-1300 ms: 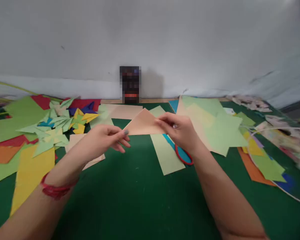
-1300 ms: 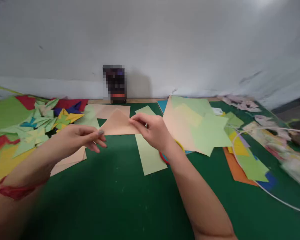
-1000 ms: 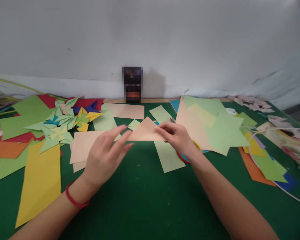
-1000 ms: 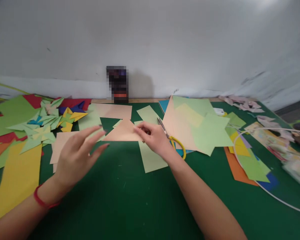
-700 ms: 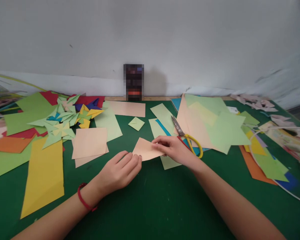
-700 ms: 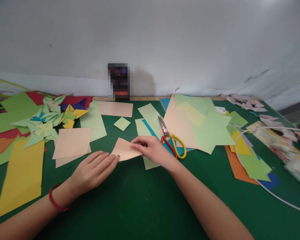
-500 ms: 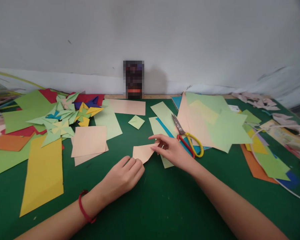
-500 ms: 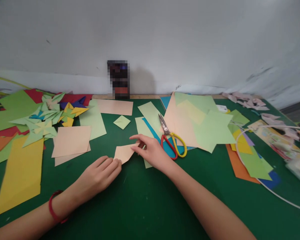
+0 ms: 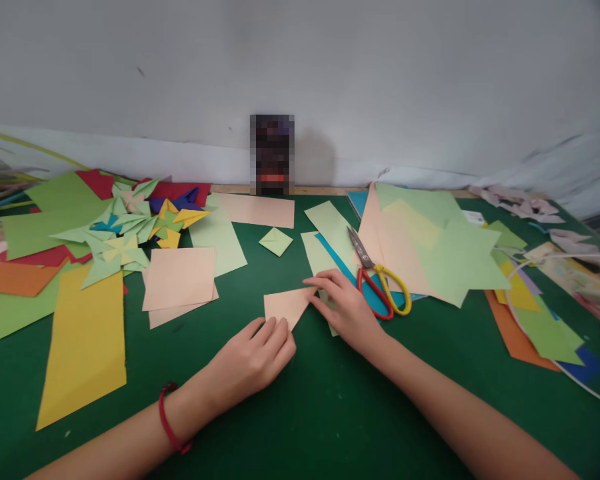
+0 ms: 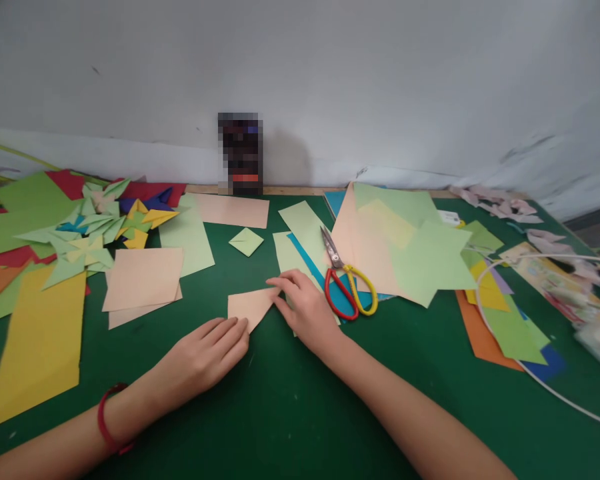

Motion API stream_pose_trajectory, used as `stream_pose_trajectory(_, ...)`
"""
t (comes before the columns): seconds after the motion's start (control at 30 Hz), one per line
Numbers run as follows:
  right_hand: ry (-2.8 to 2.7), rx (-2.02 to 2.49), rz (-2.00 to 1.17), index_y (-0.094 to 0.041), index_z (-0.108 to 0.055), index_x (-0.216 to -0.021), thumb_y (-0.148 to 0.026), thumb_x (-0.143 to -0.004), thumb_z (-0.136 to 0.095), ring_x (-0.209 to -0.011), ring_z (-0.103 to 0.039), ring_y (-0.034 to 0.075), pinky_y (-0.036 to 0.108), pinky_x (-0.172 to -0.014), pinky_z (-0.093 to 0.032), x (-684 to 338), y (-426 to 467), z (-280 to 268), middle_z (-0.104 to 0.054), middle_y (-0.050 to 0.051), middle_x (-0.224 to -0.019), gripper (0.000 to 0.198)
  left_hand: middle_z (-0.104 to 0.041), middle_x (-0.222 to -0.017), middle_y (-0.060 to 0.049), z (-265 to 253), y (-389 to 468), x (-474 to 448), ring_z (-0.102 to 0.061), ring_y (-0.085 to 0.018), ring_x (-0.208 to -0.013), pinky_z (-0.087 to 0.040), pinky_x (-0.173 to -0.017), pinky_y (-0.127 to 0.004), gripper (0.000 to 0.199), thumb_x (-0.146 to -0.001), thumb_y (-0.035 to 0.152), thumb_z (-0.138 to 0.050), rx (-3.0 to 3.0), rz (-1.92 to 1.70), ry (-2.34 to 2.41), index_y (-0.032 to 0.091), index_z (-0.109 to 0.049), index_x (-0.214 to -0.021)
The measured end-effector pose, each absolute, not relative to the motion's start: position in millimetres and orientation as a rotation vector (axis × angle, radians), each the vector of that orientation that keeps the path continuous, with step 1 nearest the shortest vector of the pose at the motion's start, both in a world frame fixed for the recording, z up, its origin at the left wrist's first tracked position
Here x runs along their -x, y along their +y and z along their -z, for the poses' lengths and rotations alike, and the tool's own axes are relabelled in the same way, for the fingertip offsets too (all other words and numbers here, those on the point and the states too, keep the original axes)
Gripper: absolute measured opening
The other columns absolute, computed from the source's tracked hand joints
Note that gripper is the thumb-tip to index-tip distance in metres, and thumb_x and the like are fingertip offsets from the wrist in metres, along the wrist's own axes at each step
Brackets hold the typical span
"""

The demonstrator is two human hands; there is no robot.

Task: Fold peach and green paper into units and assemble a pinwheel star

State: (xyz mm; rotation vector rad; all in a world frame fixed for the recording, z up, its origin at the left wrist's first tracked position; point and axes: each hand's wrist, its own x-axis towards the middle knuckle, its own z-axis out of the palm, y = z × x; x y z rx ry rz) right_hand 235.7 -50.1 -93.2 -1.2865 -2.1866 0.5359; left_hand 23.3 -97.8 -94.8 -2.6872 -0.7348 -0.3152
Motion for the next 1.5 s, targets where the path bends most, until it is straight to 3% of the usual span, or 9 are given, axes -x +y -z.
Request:
stream_pose_trajectory(0.13,-2.341,1.154,-0.235,-0.019,-0.058,-0.105,-0.015,-0.083,-0.047,-0.099,-0.052,0.022,0.039,-0.083,-0.046,-228.2,-59.8,93.8,-0.056,0.011,-0.111,0.025,-0.064,-0.098,-0.013,94.7,-94.1,-26.4,-0.061,-0.022,-0.087,-0.050,-0.074,-0.034,0.020,-0.083,0.008,-0.043,2.641,0.343,-0.832,0.007,-0.058,-0.097)
stream_pose_trajectory(0.37,-2.411,1.034,-0.414,-0.015,-0.045,-0.125,-0.021,-0.082,-0.047,-0.113,-0.049,0.022,0.040,-0.091,-0.045,-210.5,-72.1,103.8,-0.054,0.012,-0.122,0.043,-0.062,-0.106,-0.014,94.6,-84.1,-21.9,-0.058,-0.022,-0.099,-0.049,-0.085,-0.037,0.029,-0.085,0.007,-0.038,2.787,0.380,-0.948,0.006,-0.053,-0.110)
stream_pose_trajectory(0.57,-2.443,0.969,-0.474,-0.018,-0.040,-0.129,-0.022,-0.086,-0.045,-0.121,-0.045,0.019,0.041,-0.097,-0.043,-219.4,-67.5,108.9,-0.050,0.009,-0.130,0.043,-0.060,-0.111,-0.013,96.9,-83.2,-17.8,-0.056,-0.022,-0.103,-0.048,-0.088,-0.038,0.032,-0.085,0.006,-0.040,2.810,0.429,-0.954,0.006,-0.051,-0.115)
stream_pose_trajectory(0.8,-2.397,0.890,-0.339,-0.016,-0.058,-0.109,-0.016,-0.085,-0.048,-0.124,-0.041,0.021,0.041,-0.098,-0.043,-223.7,-67.0,113.2,-0.054,0.009,-0.126,0.026,-0.064,-0.105,-0.011,94.2,-86.2,-18.6,-0.058,-0.022,-0.100,-0.047,-0.091,-0.040,0.025,-0.085,0.009,-0.044,2.775,0.554,-0.860,0.008,-0.058,-0.106)
stream_pose_trajectory(0.97,-2.357,0.803,-0.279,-0.014,-0.053,-0.118,-0.008,-0.084,-0.046,-0.124,-0.041,0.021,0.042,-0.096,-0.046,-229.2,-65.8,109.4,-0.053,0.011,-0.127,0.035,-0.059,-0.117,-0.012,94.8,-85.7,-15.3,-0.052,-0.023,-0.112,-0.045,-0.094,-0.041,0.032,-0.084,0.007,-0.044,2.826,0.669,-0.824,0.009,-0.053,-0.115)
stream_pose_trajectory(1.07,-2.303,0.786,-0.194,-0.021,-0.053,-0.118,-0.008,-0.084,-0.047,-0.122,-0.044,0.020,0.042,-0.093,-0.048,-231.4,-66.4,103.9,-0.051,0.008,-0.129,0.038,-0.061,-0.115,-0.011,98.3,-83.1,-11.1,-0.052,-0.020,-0.112,-0.044,-0.095,-0.040,0.035,-0.083,0.005,-0.047,2.857,0.885,-0.955,0.012,-0.051,-0.117)
stream_pose_trajectory(1.3,-2.150,0.794,0.183,-0.033,-0.058,-0.112,-0.011,-0.073,-0.066,-0.099,-0.054,0.018,0.032,-0.080,-0.051,-232.0,-73.7,106.1,-0.063,0.002,-0.103,0.046,-0.057,-0.121,-0.010,96.1,-81.6,-7.2,-0.045,-0.024,-0.120,-0.033,-0.100,-0.053,0.032,-0.081,0.008,-0.052,2.733,0.983,-1.155,0.021,-0.057,-0.110)
stream_pose_trajectory(1.5,-2.151,0.846,0.143,-0.033,-0.056,-0.116,-0.012,-0.076,-0.062,-0.088,-0.056,0.017,0.033,-0.078,-0.049,-232.5,-75.2,107.1,-0.061,0.002,-0.087,0.046,-0.065,-0.109,-0.005,91.0,-87.6,-7.1,-0.051,-0.020,-0.114,-0.027,-0.105,-0.050,0.033,-0.081,0.008,-0.053,2.653,1.002,-1.006,0.022,-0.058,-0.111)
